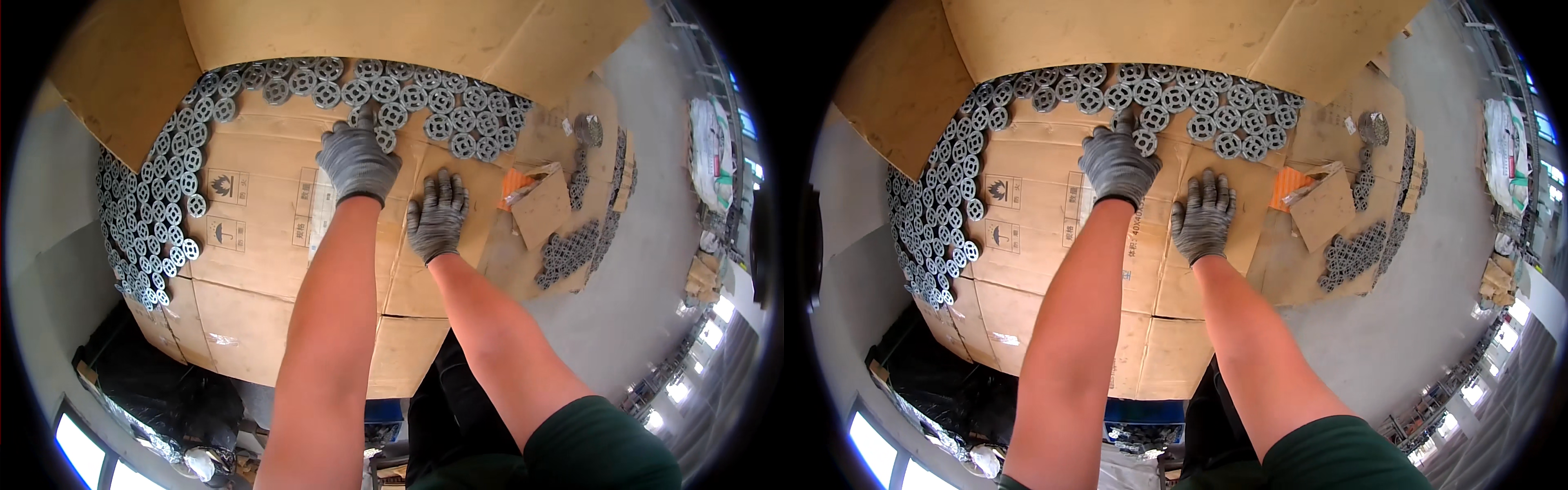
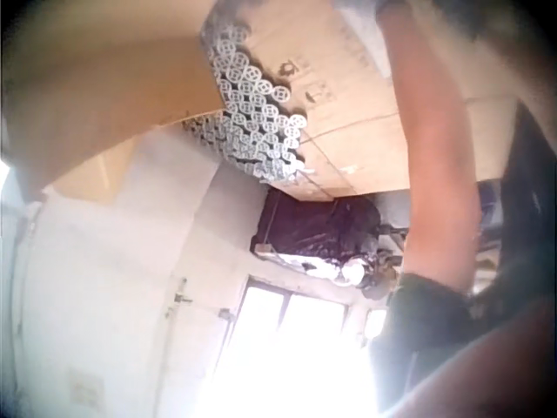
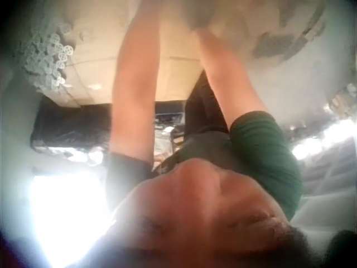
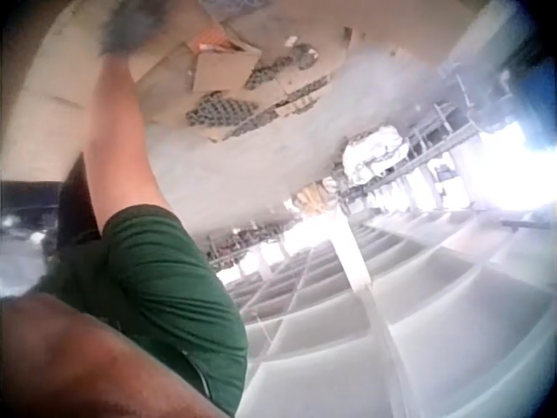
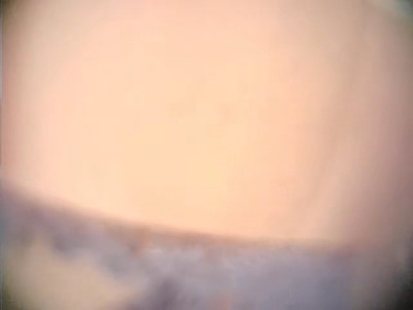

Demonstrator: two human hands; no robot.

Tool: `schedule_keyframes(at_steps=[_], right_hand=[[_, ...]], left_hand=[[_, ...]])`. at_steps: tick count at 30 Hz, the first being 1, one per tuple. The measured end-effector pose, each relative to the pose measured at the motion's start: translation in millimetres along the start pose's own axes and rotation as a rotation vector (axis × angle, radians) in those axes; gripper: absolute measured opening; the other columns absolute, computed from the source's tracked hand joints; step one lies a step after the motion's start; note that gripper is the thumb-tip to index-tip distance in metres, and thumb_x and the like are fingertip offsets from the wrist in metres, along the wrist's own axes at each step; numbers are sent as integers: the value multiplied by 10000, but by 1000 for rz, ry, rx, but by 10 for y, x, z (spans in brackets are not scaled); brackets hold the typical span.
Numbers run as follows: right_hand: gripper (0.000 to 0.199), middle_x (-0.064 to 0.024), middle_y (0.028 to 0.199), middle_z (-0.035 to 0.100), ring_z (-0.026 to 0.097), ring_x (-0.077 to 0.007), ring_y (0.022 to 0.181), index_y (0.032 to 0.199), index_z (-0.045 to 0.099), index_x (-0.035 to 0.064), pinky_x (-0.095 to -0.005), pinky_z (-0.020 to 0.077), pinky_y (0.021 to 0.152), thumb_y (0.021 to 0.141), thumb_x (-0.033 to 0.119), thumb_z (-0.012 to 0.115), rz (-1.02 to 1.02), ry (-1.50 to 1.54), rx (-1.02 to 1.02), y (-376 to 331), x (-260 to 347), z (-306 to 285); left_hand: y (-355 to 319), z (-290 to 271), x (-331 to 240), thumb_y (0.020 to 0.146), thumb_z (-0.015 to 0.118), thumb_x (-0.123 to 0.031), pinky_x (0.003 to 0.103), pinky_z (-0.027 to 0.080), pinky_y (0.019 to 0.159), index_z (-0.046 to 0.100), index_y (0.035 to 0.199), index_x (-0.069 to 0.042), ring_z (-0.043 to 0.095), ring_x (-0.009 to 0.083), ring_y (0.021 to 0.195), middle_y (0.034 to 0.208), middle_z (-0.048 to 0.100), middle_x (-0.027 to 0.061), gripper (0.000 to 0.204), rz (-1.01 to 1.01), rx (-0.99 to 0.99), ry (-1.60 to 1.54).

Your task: The person removes several sheets of cardboard to reveal a pile of circular stamped metal parts and then transfers groups of these parts into a blue plastic crate.

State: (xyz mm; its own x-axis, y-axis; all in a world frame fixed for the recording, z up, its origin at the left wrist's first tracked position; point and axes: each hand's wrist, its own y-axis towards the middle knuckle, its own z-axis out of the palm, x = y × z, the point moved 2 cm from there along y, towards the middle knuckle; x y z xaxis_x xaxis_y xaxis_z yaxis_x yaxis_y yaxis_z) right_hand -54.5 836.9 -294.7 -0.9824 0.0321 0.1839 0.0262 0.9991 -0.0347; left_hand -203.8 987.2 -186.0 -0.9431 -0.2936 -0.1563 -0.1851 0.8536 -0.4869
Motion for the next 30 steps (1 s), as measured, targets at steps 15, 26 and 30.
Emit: schedule_keyframes(at_steps=[15,26,30], right_hand=[[603,-209,1606,396,301,-441,1505,1442,533,16,-627,183,1227,985,407,559,-62,-102,-79,-8,-15,94],[522,-157,1419,539,512,-391,1276,1303,596,63,-514,437,1090,873,310,758,-656,77,-61,1165,436,-482],[848,-128,1643,369,336,-381,1508,1557,410,90,-511,339,1216,896,506,739,-617,-319,58,2040,1123,-506]], left_hand=[[-2212,1274,2679,786,786,-358,541,479,939,432,1533,-189,569,433,1053,1097,626,241,844,-149,-146,-26],[-2996,2039,3169,659,907,-504,623,289,1189,406,1530,-154,327,486,1471,1624,329,236,1064,-551,-355,-171],[-3015,2009,3189,671,894,-500,625,287,1186,396,1538,-159,304,486,1482,1604,364,234,1056,-532,-400,-166]])
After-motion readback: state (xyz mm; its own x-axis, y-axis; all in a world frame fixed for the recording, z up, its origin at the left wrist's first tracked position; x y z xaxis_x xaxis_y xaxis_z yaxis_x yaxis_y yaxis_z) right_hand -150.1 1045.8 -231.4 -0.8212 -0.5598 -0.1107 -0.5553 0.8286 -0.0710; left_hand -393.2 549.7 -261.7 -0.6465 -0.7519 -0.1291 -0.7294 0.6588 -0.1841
